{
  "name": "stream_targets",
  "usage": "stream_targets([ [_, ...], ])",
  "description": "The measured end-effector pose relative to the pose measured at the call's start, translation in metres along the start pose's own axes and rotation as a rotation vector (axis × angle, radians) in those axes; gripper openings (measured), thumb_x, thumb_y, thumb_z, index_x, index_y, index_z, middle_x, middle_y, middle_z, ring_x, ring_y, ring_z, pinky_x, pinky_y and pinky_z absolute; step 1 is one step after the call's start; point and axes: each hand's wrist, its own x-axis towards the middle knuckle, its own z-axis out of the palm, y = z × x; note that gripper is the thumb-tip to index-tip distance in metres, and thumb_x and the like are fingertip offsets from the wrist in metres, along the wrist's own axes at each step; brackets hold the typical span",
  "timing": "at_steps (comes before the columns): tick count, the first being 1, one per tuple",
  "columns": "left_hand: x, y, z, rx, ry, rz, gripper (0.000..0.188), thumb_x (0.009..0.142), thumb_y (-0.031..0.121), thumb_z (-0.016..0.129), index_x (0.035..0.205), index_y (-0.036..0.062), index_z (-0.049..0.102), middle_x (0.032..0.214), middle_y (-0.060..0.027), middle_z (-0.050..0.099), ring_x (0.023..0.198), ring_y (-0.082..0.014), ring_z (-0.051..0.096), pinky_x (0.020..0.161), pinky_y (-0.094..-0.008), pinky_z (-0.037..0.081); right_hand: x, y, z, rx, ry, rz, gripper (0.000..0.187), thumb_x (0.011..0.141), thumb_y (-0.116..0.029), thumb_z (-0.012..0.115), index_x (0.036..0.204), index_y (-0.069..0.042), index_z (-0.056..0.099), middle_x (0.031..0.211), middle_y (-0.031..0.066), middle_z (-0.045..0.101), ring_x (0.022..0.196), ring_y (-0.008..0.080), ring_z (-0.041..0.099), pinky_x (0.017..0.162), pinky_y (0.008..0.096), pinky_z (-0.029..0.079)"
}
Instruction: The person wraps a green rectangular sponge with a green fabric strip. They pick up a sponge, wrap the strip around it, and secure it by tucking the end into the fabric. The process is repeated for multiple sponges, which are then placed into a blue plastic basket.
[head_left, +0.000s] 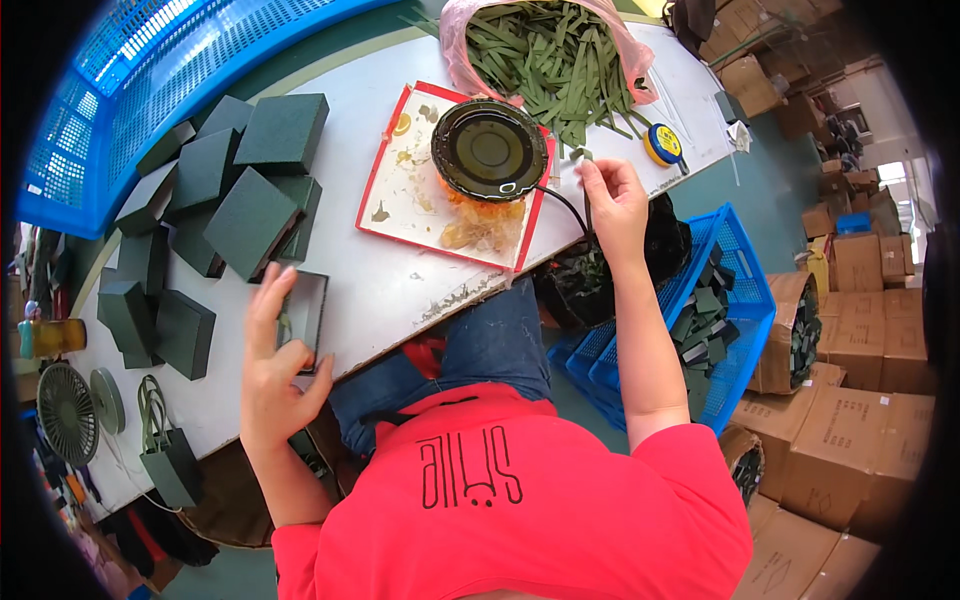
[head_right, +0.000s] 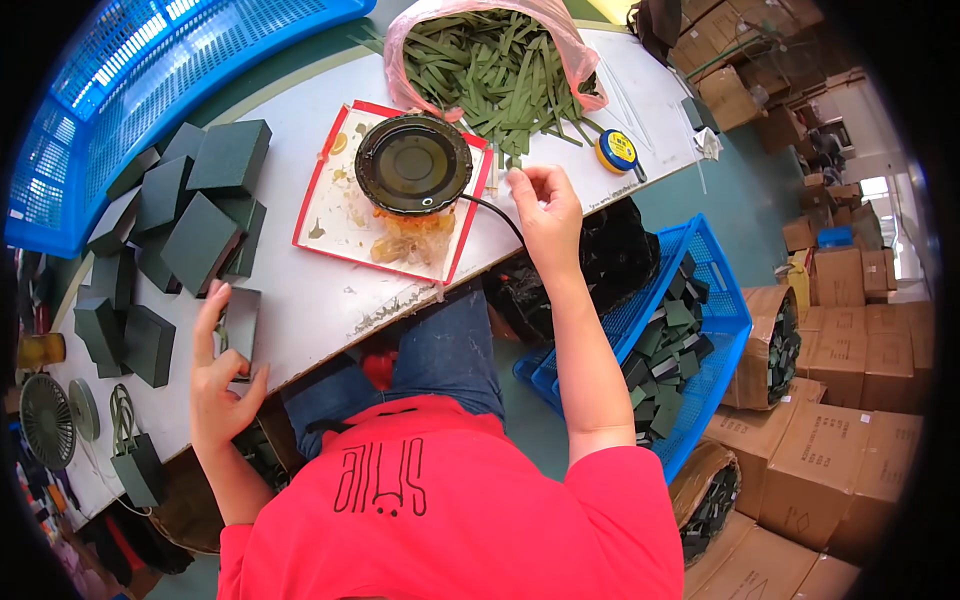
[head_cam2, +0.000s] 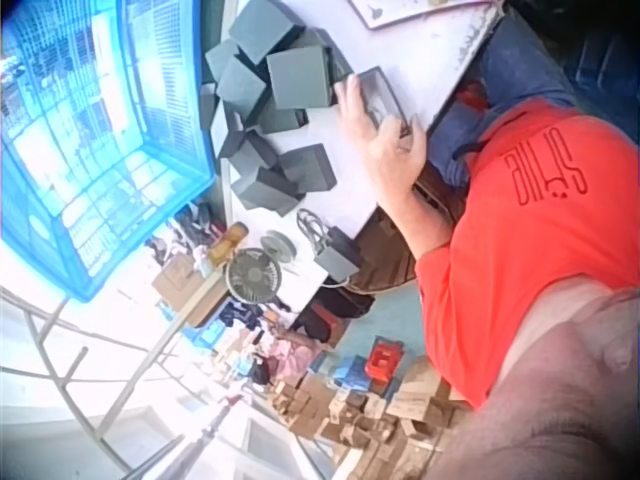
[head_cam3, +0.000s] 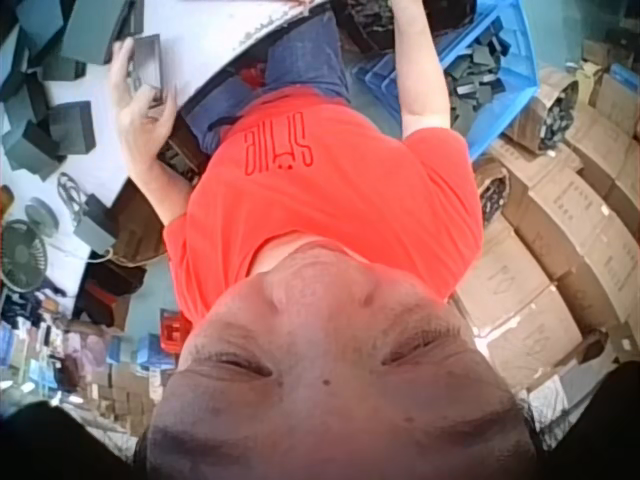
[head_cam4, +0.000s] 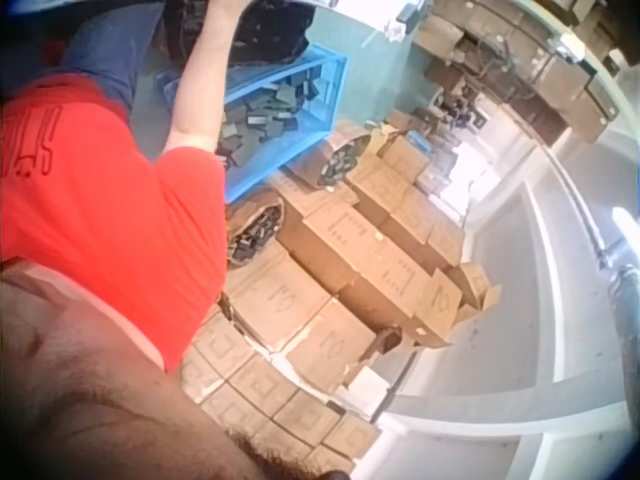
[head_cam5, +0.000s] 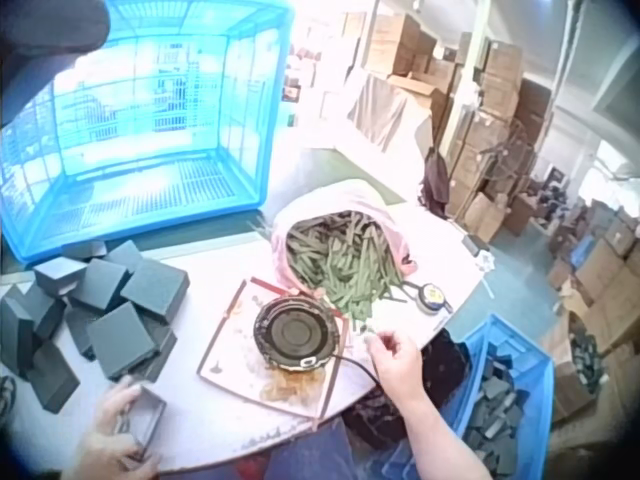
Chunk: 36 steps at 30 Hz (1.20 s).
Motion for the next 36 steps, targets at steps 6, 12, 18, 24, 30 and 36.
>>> stream_targets([
  [6, 0.015, 0.015, 0.010, 0.166, -0.245, -0.069, 0.064, 0.055, 0.003, 0.079, 0.117, 0.0156, 0.067, 0.158, -0.0225, 0.034, 0.137, -0.0433, 0.039, 0.111, -0.0481, 0.034, -0.026, -0.039, -0.006, 0.485, -0.109, 0.296, 0.030, 0.097, -0.012, 0.066, 0.123, 0.000, 0.059, 0.089, 0.0123, 0.072, 0.063, 0.0073, 0.057, 0.059, 0.0203, 0.045],
  [12, 0.034, 0.018, 0.023, 0.318, -0.247, -0.002, 0.075, 0.055, 0.014, 0.087, 0.126, 0.0180, 0.064, 0.147, -0.0196, 0.044, 0.130, -0.0414, 0.044, 0.109, -0.0479, 0.037, -0.052, -0.065, -0.027, 0.828, -0.291, 0.456, 0.035, 0.099, -0.003, 0.054, 0.132, 0.005, 0.055, 0.119, 0.0224, 0.069, 0.081, 0.0195, 0.072, 0.073, 0.0278, 0.057],
  [18, 0.024, 0.027, 0.034, -0.414, -0.263, -0.002, 0.103, 0.056, 0.028, 0.094, 0.144, 0.0043, 0.047, 0.140, -0.0219, 0.046, 0.129, -0.0407, 0.047, 0.107, -0.0456, 0.042, -0.086, -0.096, -0.030, 0.770, -0.483, 0.458, 0.036, 0.096, 0.000, 0.055, 0.131, 0.005, 0.055, 0.122, 0.0238, 0.067, 0.084, 0.0239, 0.075, 0.058, 0.0250, 0.056],
  [24, 0.031, 0.038, 0.055, -0.843, -0.586, 0.147, 0.115, 0.058, 0.035, 0.094, 0.153, 0.0028, 0.037, 0.163, -0.0252, 0.010, 0.136, -0.0370, 0.042, 0.111, -0.0441, 0.037, -0.112, -0.098, 0.001, 0.588, -0.451, 0.586, 0.015, 0.094, -0.014, 0.071, 0.103, -0.001, 0.071, 0.078, 0.0078, 0.070, 0.048, 0.0069, 0.056, 0.041, 0.0193, 0.037],
  [30, 0.036, 0.037, 0.072, -0.869, -0.666, 0.182, 0.119, 0.059, 0.039, 0.092, 0.155, 0.0030, 0.032, 0.163, -0.0231, 0.011, 0.144, -0.0371, 0.031, 0.116, -0.0437, 0.030, -0.126, -0.097, 0.024, 0.443, -0.478, 0.237, 0.012, 0.090, -0.008, 0.075, 0.098, 0.001, 0.075, 0.090, 0.0003, 0.061, 0.076, 0.0054, 0.051, 0.064, 0.0223, 0.038],
  [36, 0.035, 0.038, 0.068, -0.842, -0.697, 0.162, 0.116, 0.062, 0.035, 0.090, 0.155, 0.0036, 0.030, 0.159, -0.0190, 0.024, 0.147, -0.0336, 0.030, 0.118, -0.0411, 0.030, -0.124, -0.107, 0.027, 0.552, -0.438, 0.262, 0.012, 0.094, -0.006, 0.070, 0.103, 0.001, 0.074, 0.097, 0.0019, 0.064, 0.087, 0.0099, 0.060, 0.076, 0.0246, 0.048],
])
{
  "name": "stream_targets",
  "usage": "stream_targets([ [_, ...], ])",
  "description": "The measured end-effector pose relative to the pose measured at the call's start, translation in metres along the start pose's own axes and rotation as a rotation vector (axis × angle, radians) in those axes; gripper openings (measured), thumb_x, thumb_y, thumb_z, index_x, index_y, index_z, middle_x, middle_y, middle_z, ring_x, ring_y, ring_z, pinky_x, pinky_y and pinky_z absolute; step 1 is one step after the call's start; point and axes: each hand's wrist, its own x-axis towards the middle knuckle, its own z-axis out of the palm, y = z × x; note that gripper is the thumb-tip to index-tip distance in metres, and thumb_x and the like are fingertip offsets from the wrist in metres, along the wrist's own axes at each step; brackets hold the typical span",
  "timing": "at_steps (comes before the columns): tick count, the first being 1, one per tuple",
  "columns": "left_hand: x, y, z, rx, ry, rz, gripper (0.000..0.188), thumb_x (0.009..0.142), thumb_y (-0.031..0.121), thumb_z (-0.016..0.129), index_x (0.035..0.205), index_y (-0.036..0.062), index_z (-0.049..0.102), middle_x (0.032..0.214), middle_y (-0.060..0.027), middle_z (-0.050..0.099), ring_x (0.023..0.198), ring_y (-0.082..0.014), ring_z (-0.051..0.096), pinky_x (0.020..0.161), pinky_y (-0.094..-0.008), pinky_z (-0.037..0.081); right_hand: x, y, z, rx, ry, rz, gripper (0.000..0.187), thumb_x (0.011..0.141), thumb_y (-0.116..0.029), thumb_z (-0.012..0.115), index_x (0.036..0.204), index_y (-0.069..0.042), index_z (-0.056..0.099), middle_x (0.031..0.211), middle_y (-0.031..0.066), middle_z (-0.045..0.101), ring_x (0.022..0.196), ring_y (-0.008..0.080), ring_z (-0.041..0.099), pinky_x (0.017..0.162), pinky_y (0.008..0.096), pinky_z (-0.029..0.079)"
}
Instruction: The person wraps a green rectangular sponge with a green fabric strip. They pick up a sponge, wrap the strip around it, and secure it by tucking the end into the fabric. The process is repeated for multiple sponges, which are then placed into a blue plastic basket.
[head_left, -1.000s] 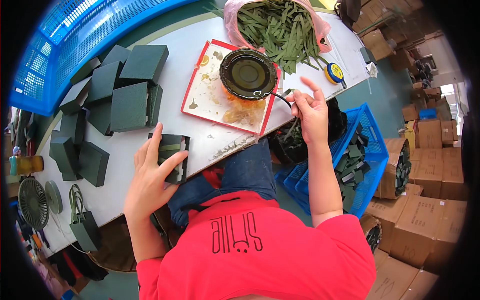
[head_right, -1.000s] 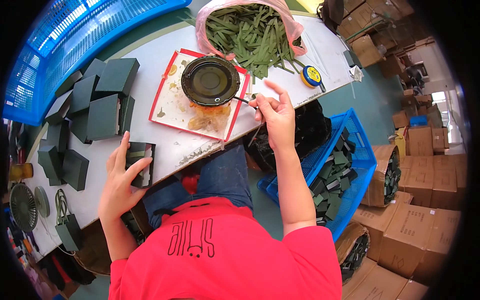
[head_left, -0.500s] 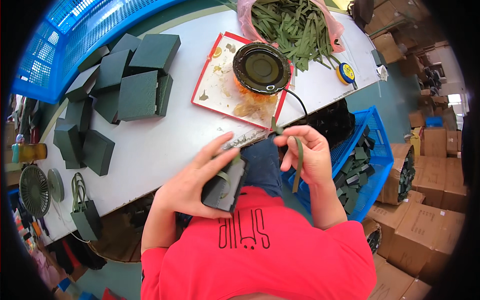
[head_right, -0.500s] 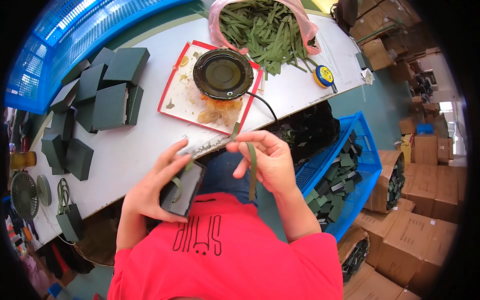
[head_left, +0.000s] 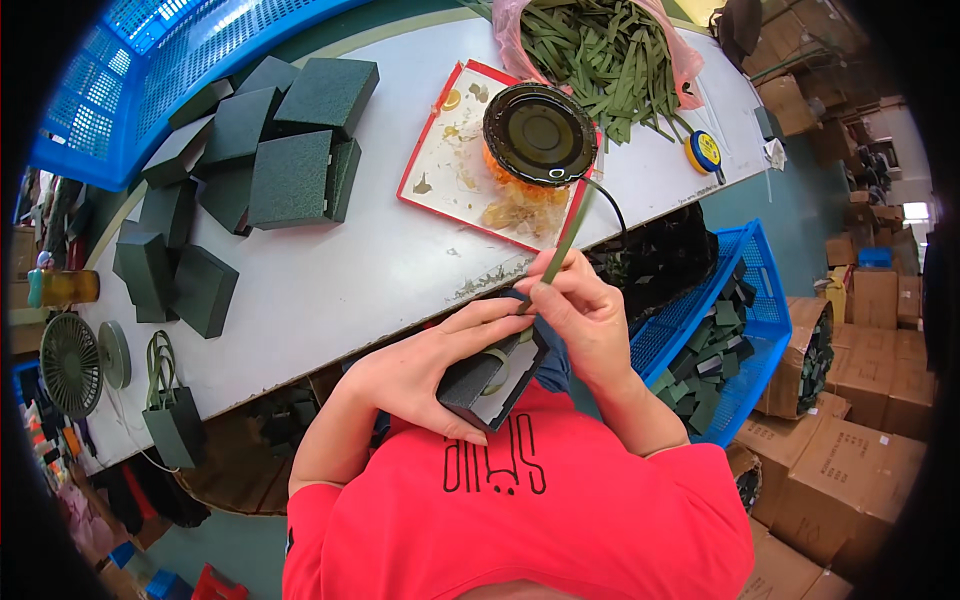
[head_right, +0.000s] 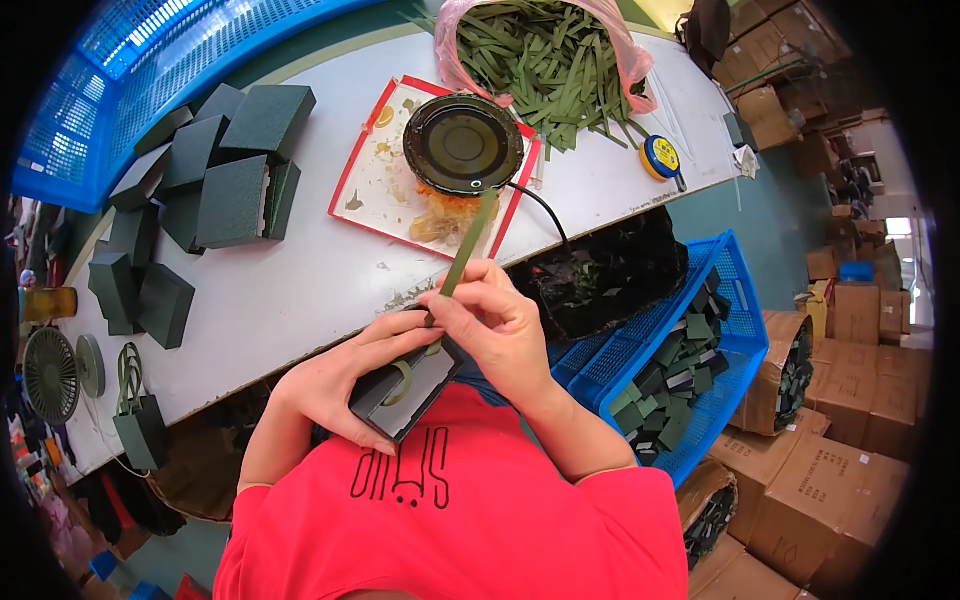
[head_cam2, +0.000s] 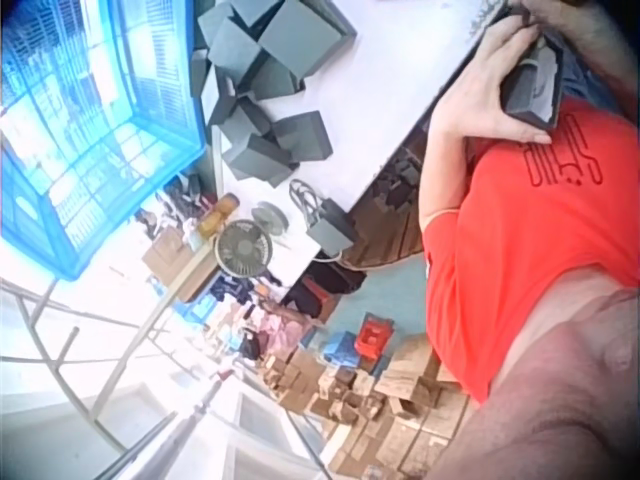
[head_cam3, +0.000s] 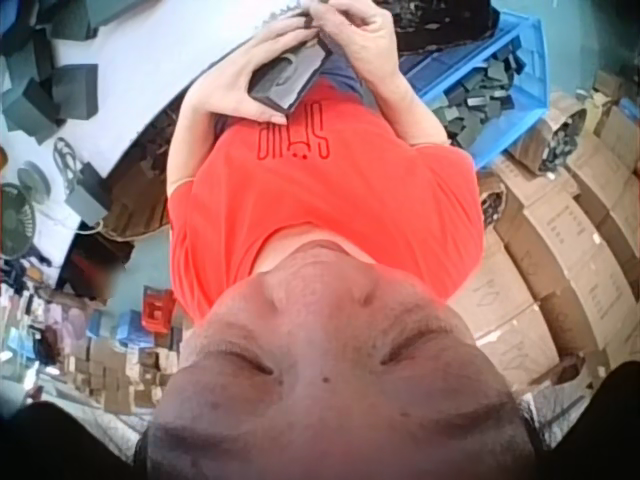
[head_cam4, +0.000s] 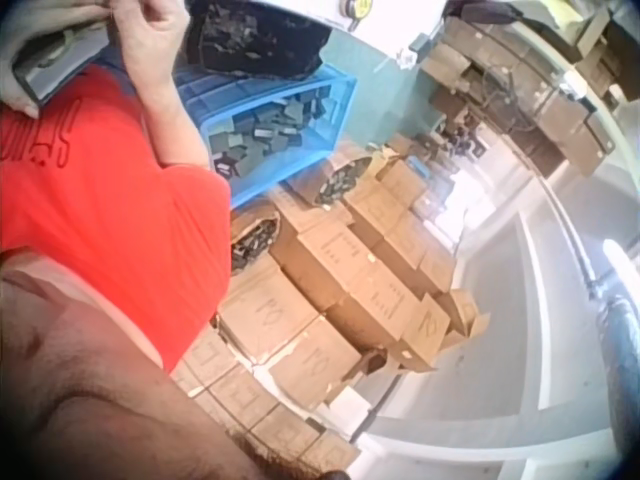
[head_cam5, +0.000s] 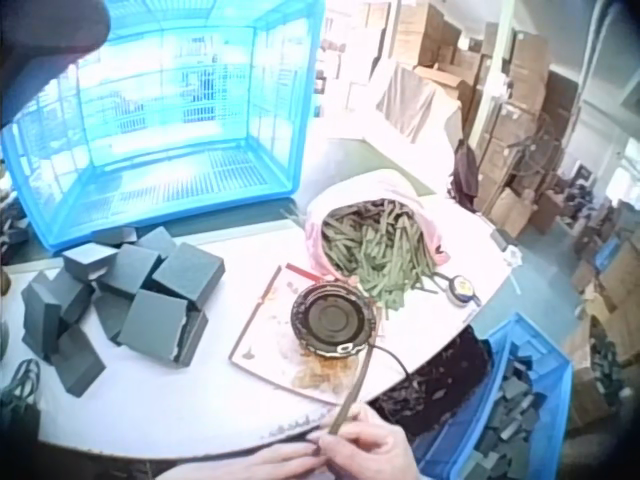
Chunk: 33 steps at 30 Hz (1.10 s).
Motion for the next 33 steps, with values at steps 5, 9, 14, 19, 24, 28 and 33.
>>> stream_targets([
  [5, 0.000, -0.002, 0.006, -0.073, -0.069, -0.066, 0.116, 0.060, 0.039, 0.090, 0.153, -0.0016, 0.033, 0.156, -0.0201, 0.029, 0.145, -0.0343, 0.030, 0.118, -0.0405, 0.027, 0.005, 0.000, 0.000, 0.274, 0.154, 0.079, 0.020, 0.098, -0.011, 0.065, 0.114, 0.001, 0.069, 0.098, 0.0098, 0.072, 0.090, 0.0138, 0.066, 0.086, 0.0287, 0.053],
  [9, -0.001, -0.002, 0.004, -0.096, -0.132, -0.129, 0.114, 0.061, 0.038, 0.090, 0.153, 0.0000, 0.034, 0.156, -0.0202, 0.029, 0.143, -0.0337, 0.033, 0.116, -0.0395, 0.030, 0.008, 0.002, -0.006, 0.384, 0.139, 0.121, 0.024, 0.099, -0.012, 0.065, 0.118, 0.003, 0.066, 0.093, 0.0099, 0.071, 0.085, 0.0157, 0.067, 0.082, 0.0287, 0.054],
  [14, -0.007, 0.003, 0.002, 0.040, -0.011, -0.101, 0.116, 0.057, 0.032, 0.094, 0.153, 0.0007, 0.035, 0.158, -0.0203, 0.028, 0.142, -0.0349, 0.035, 0.114, -0.0417, 0.033, 0.014, 0.007, -0.008, 0.412, 0.161, 0.086, 0.024, 0.098, -0.014, 0.067, 0.114, 0.003, 0.062, 0.090, 0.0096, 0.071, 0.081, 0.0177, 0.069, 0.076, 0.0289, 0.054],
  [19, -0.033, 0.025, -0.013, 0.612, 0.438, -0.272, 0.110, 0.055, 0.026, 0.093, 0.149, 0.0027, 0.040, 0.149, -0.0193, 0.042, 0.136, -0.0390, 0.041, 0.111, -0.0467, 0.035, 0.040, 0.010, -0.021, 0.214, 0.211, 0.127, 0.019, 0.100, -0.017, 0.064, 0.106, 0.001, 0.060, 0.090, 0.0096, 0.071, 0.075, 0.0149, 0.068, 0.069, 0.0267, 0.053],
  [24, -0.049, 0.013, -0.027, 1.063, 0.567, -0.541, 0.102, 0.054, 0.016, 0.090, 0.145, 0.0030, 0.045, 0.152, -0.0152, 0.042, 0.133, -0.0353, 0.044, 0.112, -0.0494, 0.029, 0.058, 0.015, -0.021, 0.257, 0.197, 0.150, 0.016, 0.102, -0.018, 0.061, 0.101, -0.003, 0.057, 0.084, 0.0042, 0.064, 0.057, 0.0053, 0.050, 0.055, 0.0204, 0.041],
  [28, -0.049, 0.012, -0.023, 1.054, 0.614, -0.555, 0.098, 0.056, 0.014, 0.090, 0.143, 0.0030, 0.046, 0.153, -0.0152, 0.041, 0.134, -0.0351, 0.044, 0.113, -0.0514, 0.027, 0.064, 0.016, -0.020, 0.291, 0.198, 0.165, 0.016, 0.102, -0.019, 0.061, 0.098, -0.005, 0.055, 0.077, 0.0001, 0.057, 0.052, 0.0017, 0.037, 0.047, 0.0197, 0.029],
  [33, -0.050, 0.006, -0.024, 1.002, 0.666, -0.500, 0.096, 0.055, 0.012, 0.090, 0.139, 0.0029, 0.045, 0.149, -0.0181, 0.045, 0.133, -0.0365, 0.045, 0.113, -0.0518, 0.027, 0.066, 0.022, -0.020, 0.268, 0.227, 0.155, 0.017, 0.101, -0.020, 0.063, 0.095, -0.006, 0.055, 0.073, -0.0006, 0.056, 0.051, 0.0015, 0.036, 0.045, 0.0198, 0.027],
])
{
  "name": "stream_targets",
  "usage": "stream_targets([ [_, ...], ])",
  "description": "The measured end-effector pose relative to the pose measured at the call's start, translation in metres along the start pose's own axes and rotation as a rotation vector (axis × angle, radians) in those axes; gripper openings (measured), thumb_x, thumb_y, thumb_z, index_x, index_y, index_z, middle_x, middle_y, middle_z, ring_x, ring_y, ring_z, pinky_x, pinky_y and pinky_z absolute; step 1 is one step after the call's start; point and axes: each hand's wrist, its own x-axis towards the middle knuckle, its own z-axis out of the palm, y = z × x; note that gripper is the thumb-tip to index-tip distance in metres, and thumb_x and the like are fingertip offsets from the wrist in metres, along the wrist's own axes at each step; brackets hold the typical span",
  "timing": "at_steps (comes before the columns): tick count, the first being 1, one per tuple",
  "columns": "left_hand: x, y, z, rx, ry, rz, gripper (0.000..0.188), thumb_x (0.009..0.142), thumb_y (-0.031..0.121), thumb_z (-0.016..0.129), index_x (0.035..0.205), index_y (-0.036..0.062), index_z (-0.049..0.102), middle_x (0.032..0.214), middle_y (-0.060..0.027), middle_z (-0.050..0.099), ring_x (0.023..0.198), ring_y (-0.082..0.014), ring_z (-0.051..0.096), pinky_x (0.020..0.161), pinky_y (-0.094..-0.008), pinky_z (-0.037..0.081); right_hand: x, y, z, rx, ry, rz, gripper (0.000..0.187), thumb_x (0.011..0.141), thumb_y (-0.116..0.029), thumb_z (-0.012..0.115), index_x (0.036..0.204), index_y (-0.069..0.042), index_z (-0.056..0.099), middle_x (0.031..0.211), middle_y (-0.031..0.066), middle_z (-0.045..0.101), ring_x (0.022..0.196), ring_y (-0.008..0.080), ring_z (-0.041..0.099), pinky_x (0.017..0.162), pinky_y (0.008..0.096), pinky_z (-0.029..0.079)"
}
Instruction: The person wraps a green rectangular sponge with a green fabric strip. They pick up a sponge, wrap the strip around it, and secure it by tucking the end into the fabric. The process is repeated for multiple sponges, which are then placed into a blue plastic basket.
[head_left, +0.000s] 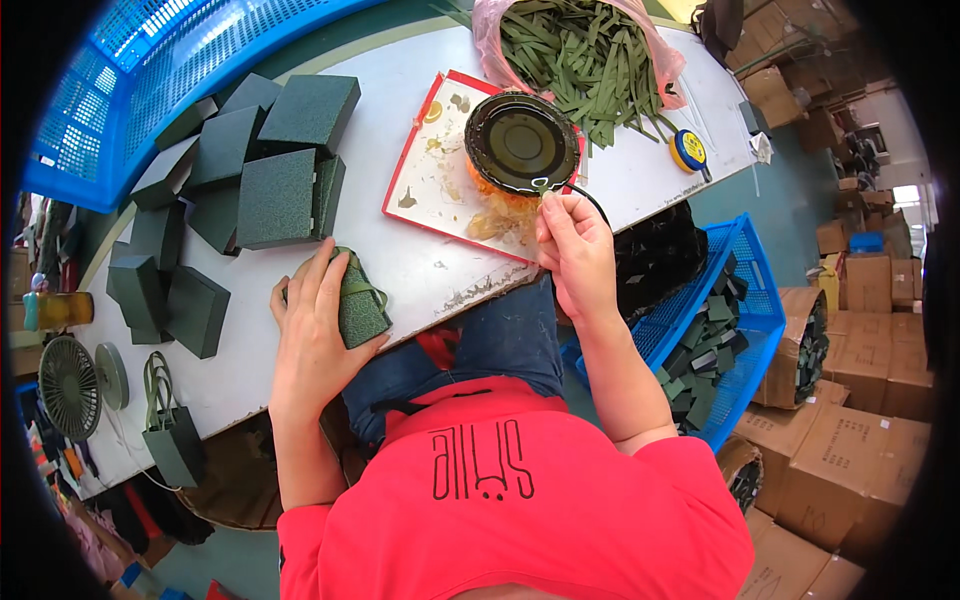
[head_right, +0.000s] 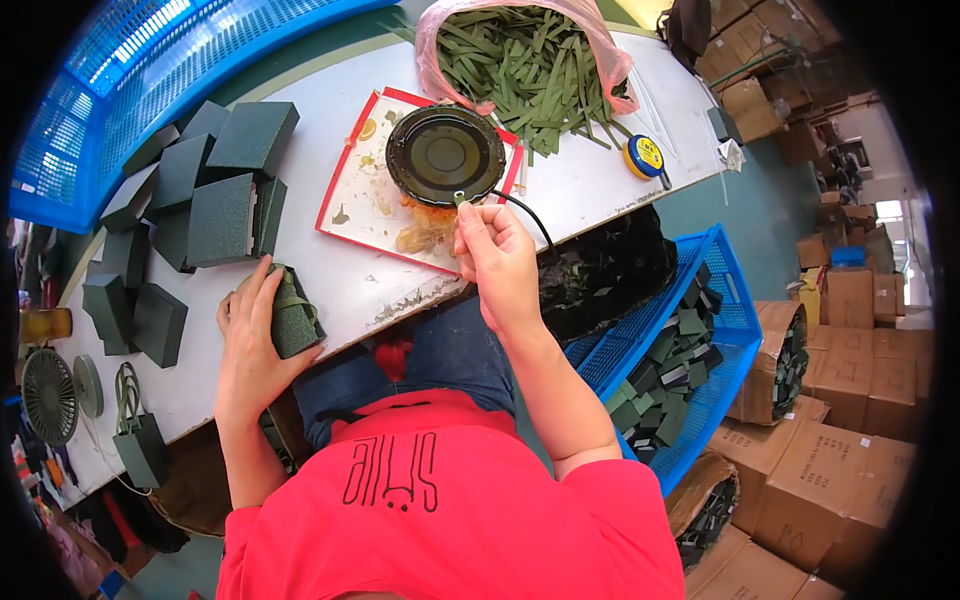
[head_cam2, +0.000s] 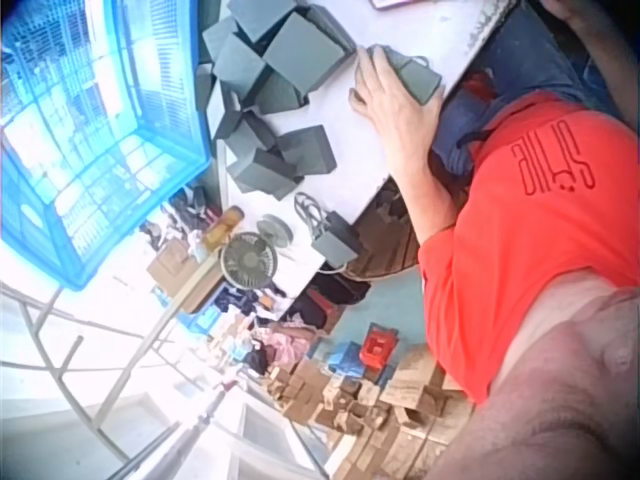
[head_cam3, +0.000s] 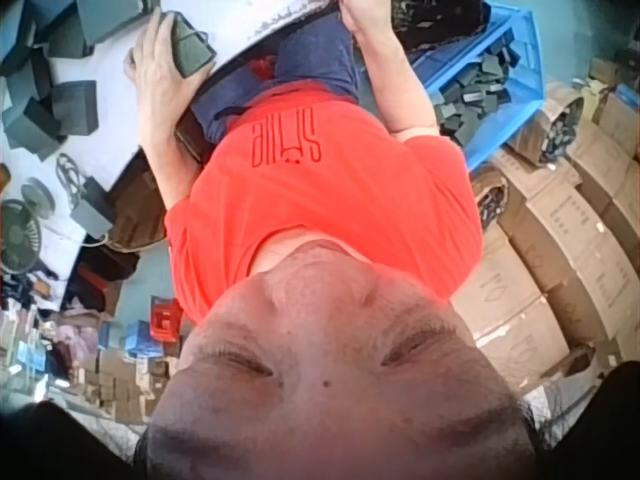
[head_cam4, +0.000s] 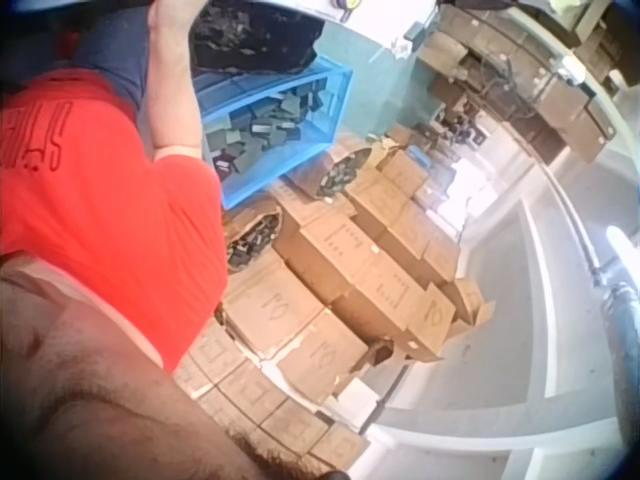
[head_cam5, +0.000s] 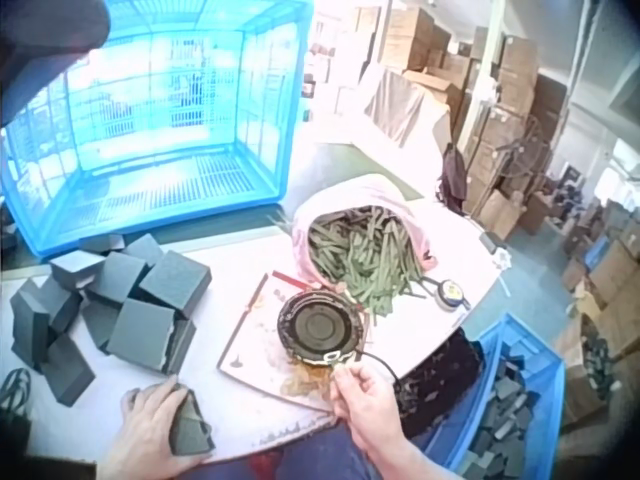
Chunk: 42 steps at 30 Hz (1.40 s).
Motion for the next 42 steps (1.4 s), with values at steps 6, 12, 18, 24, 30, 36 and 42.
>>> stream_targets([
  [6, -0.001, -0.003, 0.004, -0.043, 0.046, -0.004, 0.086, 0.054, 0.011, 0.091, 0.126, 0.0022, 0.045, 0.144, -0.0212, 0.049, 0.129, -0.0375, 0.049, 0.114, -0.0529, 0.026, 0.005, 0.004, 0.000, -0.012, 0.043, 0.002, 0.019, 0.099, -0.021, 0.066, 0.091, -0.006, 0.055, 0.069, -0.0007, 0.057, 0.049, 0.0015, 0.037, 0.043, 0.0197, 0.027],
  [12, -0.002, -0.005, 0.006, -0.081, 0.061, 0.033, 0.074, 0.054, 0.009, 0.091, 0.110, 0.0053, 0.043, 0.143, -0.0214, 0.050, 0.130, -0.0382, 0.049, 0.113, -0.0564, 0.027, 0.009, 0.003, -0.003, -0.049, 0.053, 0.044, 0.019, 0.098, -0.019, 0.066, 0.089, -0.006, 0.054, 0.069, 0.0006, 0.058, 0.047, 0.0015, 0.036, 0.041, 0.0196, 0.025],
  [18, -0.002, -0.003, 0.004, -0.085, 0.064, 0.061, 0.074, 0.053, 0.007, 0.092, 0.108, 0.0065, 0.042, 0.144, -0.0196, 0.050, 0.133, -0.0397, 0.046, 0.113, -0.0525, 0.030, 0.004, -0.002, -0.006, 0.029, 0.020, 0.069, 0.016, 0.099, -0.015, 0.064, 0.090, -0.006, 0.054, 0.069, 0.0016, 0.058, 0.045, 0.0009, 0.034, 0.040, 0.0197, 0.023],
  [24, -0.004, -0.003, 0.002, -0.413, 0.074, 0.052, 0.071, 0.052, 0.013, 0.093, 0.106, 0.0063, 0.046, 0.144, -0.0172, 0.051, 0.132, -0.0401, 0.045, 0.108, -0.0476, 0.038, -0.029, -0.007, 0.006, 0.006, -0.128, 0.091, 0.013, 0.100, -0.014, 0.062, 0.092, -0.006, 0.055, 0.072, 0.0002, 0.058, 0.049, 0.0007, 0.039, 0.043, 0.0188, 0.026],
  [30, 0.008, 0.000, -0.003, -0.544, 0.035, 0.242, 0.082, 0.048, 0.017, 0.096, 0.111, 0.0095, 0.044, 0.145, -0.0197, 0.052, 0.130, -0.0391, 0.048, 0.106, -0.0464, 0.041, -0.063, -0.011, 0.036, -0.234, -0.509, 0.348, 0.016, 0.097, -0.017, 0.067, 0.093, -0.004, 0.059, 0.079, -0.0017, 0.061, 0.070, 0.0032, 0.056, 0.062, 0.0198, 0.044],
  [36, 0.010, 0.003, -0.002, -0.668, 0.027, 0.292, 0.073, 0.050, 0.014, 0.094, 0.106, 0.0074, 0.048, 0.144, -0.0136, 0.053, 0.126, -0.0379, 0.048, 0.103, -0.0461, 0.043, -0.063, -0.002, 0.047, -0.351, -0.600, 0.469, 0.018, 0.097, -0.017, 0.067, 0.087, -0.005, 0.057, 0.071, -0.0034, 0.058, 0.062, 0.0010, 0.050, 0.054, 0.0188, 0.037],
  [42, 0.013, 0.003, -0.003, -0.670, -0.004, 0.316, 0.073, 0.049, 0.013, 0.094, 0.105, 0.0075, 0.048, 0.143, -0.0138, 0.054, 0.125, -0.0389, 0.048, 0.102, -0.0457, 0.044, -0.064, 0.001, 0.051, -0.415, -0.630, 0.516, 0.025, 0.096, -0.020, 0.069, 0.081, -0.005, 0.056, 0.066, -0.0053, 0.053, 0.058, 0.0007, 0.045, 0.052, 0.0205, 0.035],
])
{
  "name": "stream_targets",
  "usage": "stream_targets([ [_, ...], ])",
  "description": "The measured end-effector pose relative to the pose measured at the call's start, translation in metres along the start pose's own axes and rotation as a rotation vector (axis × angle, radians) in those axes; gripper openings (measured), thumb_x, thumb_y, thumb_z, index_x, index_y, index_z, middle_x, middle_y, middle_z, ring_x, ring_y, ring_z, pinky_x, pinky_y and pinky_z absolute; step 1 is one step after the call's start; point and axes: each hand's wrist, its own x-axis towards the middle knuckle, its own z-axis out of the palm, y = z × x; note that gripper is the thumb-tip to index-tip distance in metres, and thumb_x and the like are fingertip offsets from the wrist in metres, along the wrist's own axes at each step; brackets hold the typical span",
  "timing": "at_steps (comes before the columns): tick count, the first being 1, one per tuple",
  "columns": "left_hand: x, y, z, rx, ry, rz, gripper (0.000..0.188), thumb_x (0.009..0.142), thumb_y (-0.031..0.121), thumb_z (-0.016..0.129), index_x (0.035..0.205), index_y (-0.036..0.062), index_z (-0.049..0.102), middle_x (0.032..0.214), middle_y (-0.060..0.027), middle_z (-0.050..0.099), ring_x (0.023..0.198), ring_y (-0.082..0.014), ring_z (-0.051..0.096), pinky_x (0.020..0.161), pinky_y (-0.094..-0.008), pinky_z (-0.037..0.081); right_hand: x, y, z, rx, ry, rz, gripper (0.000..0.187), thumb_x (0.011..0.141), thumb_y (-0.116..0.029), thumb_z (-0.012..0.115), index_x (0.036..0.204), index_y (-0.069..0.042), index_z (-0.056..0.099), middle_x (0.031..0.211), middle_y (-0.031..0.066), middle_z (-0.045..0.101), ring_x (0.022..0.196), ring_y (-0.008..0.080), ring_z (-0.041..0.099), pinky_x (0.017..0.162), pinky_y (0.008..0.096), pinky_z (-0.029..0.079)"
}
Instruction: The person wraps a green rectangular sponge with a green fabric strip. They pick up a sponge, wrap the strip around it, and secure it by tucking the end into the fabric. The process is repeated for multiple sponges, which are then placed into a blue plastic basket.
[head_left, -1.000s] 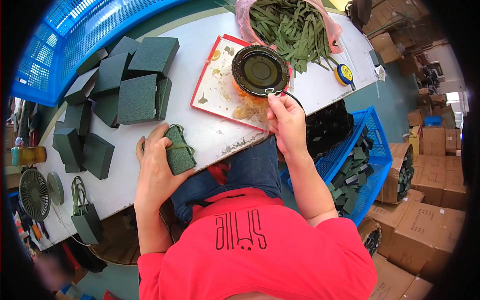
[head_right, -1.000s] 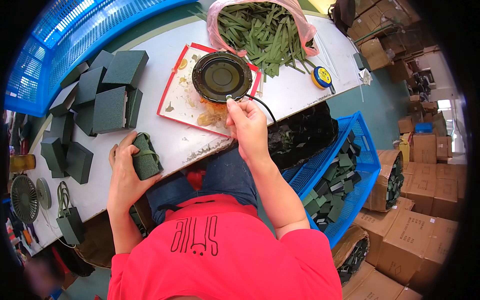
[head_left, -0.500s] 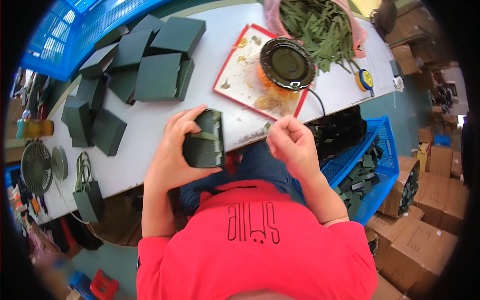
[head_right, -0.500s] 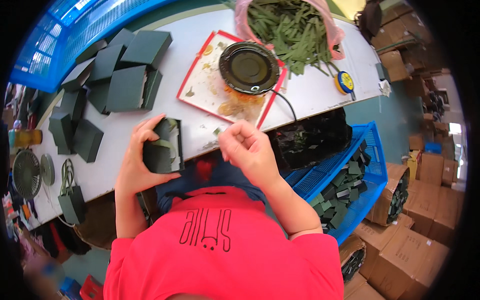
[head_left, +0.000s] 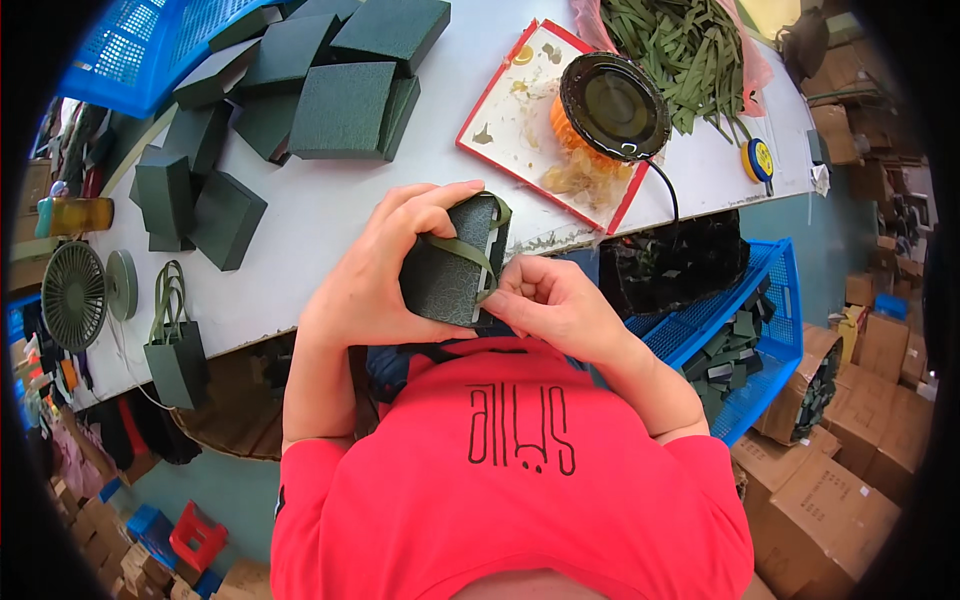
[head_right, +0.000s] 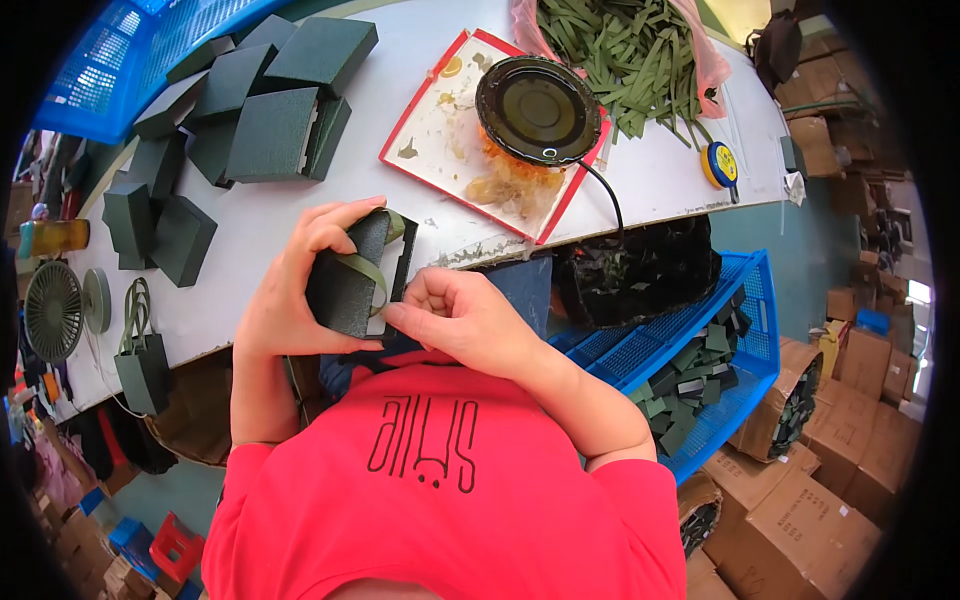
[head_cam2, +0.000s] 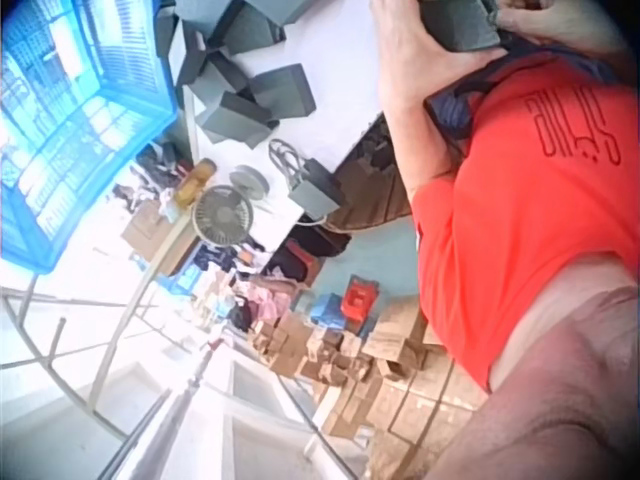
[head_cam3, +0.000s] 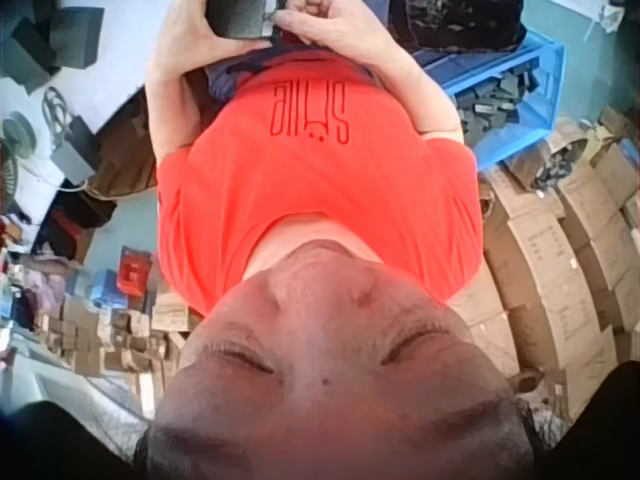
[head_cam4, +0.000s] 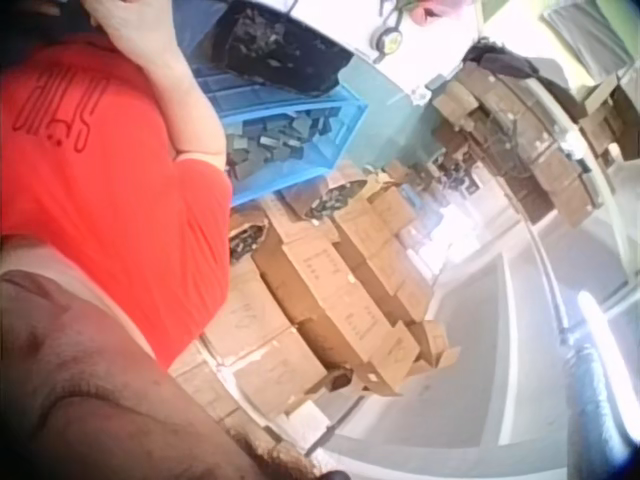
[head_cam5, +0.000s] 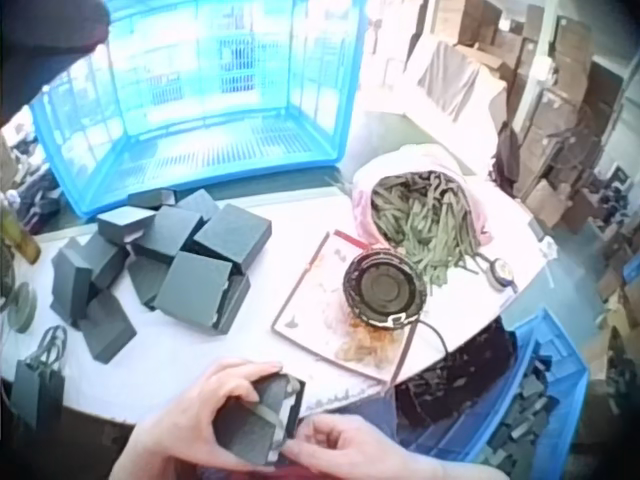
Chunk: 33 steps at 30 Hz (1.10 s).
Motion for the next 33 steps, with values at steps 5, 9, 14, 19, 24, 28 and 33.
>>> stream_targets([
  [5, 0.000, 0.000, 0.000, -0.003, -0.025, 0.013, 0.072, 0.049, 0.013, 0.094, 0.105, 0.0074, 0.049, 0.143, -0.0138, 0.054, 0.125, -0.0403, 0.048, 0.101, -0.0473, 0.044, 0.001, 0.002, -0.003, -0.043, -0.030, 0.043, 0.025, 0.095, -0.020, 0.068, 0.079, -0.005, 0.055, 0.064, -0.0049, 0.052, 0.057, 0.0017, 0.048, 0.052, 0.0209, 0.036],
  [9, 0.002, 0.002, 0.001, 0.033, -0.068, 0.012, 0.071, 0.049, 0.013, 0.093, 0.106, 0.0076, 0.050, 0.143, -0.0124, 0.055, 0.124, -0.0406, 0.049, 0.101, -0.0484, 0.043, 0.004, 0.001, -0.001, -0.098, -0.029, 0.096, 0.029, 0.095, -0.021, 0.065, 0.075, -0.003, 0.054, 0.061, -0.0003, 0.055, 0.054, 0.0051, 0.050, 0.050, 0.0237, 0.039],
  [14, 0.004, 0.010, 0.003, 0.207, -0.101, 0.037, 0.069, 0.051, 0.012, 0.092, 0.107, 0.0079, 0.051, 0.142, -0.0105, 0.056, 0.124, -0.0396, 0.049, 0.103, -0.0485, 0.041, 0.008, 0.006, -0.004, -0.171, -0.030, 0.096, 0.029, 0.095, -0.023, 0.065, 0.077, -0.002, 0.056, 0.064, 0.0031, 0.060, 0.055, 0.0074, 0.054, 0.052, 0.0247, 0.043],
  [19, 0.001, 0.004, 0.001, 0.174, -0.020, -0.003, 0.074, 0.050, 0.011, 0.094, 0.107, 0.0086, 0.047, 0.143, -0.0184, 0.054, 0.128, -0.0392, 0.048, 0.105, -0.0466, 0.041, 0.004, 0.003, -0.006, 0.020, 0.020, -0.060, 0.022, 0.097, -0.018, 0.064, 0.091, 0.003, 0.063, 0.086, 0.0067, 0.068, 0.069, 0.0096, 0.060, 0.066, 0.0259, 0.050],
  [24, -0.001, -0.004, -0.001, 0.210, 0.119, 0.034, 0.085, 0.048, 0.013, 0.096, 0.114, 0.0110, 0.043, 0.143, -0.0238, 0.051, 0.128, -0.0409, 0.048, 0.105, -0.0492, 0.040, -0.019, 0.007, -0.016, -0.395, 0.288, -0.634, 0.016, 0.099, -0.008, 0.060, 0.088, 0.001, 0.068, 0.083, 0.0086, 0.069, 0.071, 0.0155, 0.063, 0.070, 0.0280, 0.051],
  [28, 0.004, -0.002, 0.005, 0.182, 0.141, 0.079, 0.082, 0.049, 0.015, 0.095, 0.113, 0.0104, 0.044, 0.143, -0.0225, 0.052, 0.127, -0.0412, 0.048, 0.105, -0.0500, 0.040, -0.017, 0.016, -0.006, -0.073, -0.140, -0.014, 0.037, 0.105, -0.029, 0.053, 0.101, 0.003, 0.069, 0.076, 0.0088, 0.068, 0.060, 0.0109, 0.059, 0.056, 0.0232, 0.045],
  [33, 0.005, 0.001, 0.011, 0.115, 0.136, 0.088, 0.077, 0.050, 0.014, 0.095, 0.109, 0.0089, 0.045, 0.143, -0.0189, 0.053, 0.128, -0.0412, 0.047, 0.105, -0.0491, 0.041, -0.007, 0.043, -0.001, 0.526, 0.058, -0.066, 0.033, 0.103, -0.021, 0.058, 0.131, -0.003, 0.059, 0.113, 0.0118, 0.070, 0.063, 0.0104, 0.062, 0.055, 0.0209, 0.047],
])
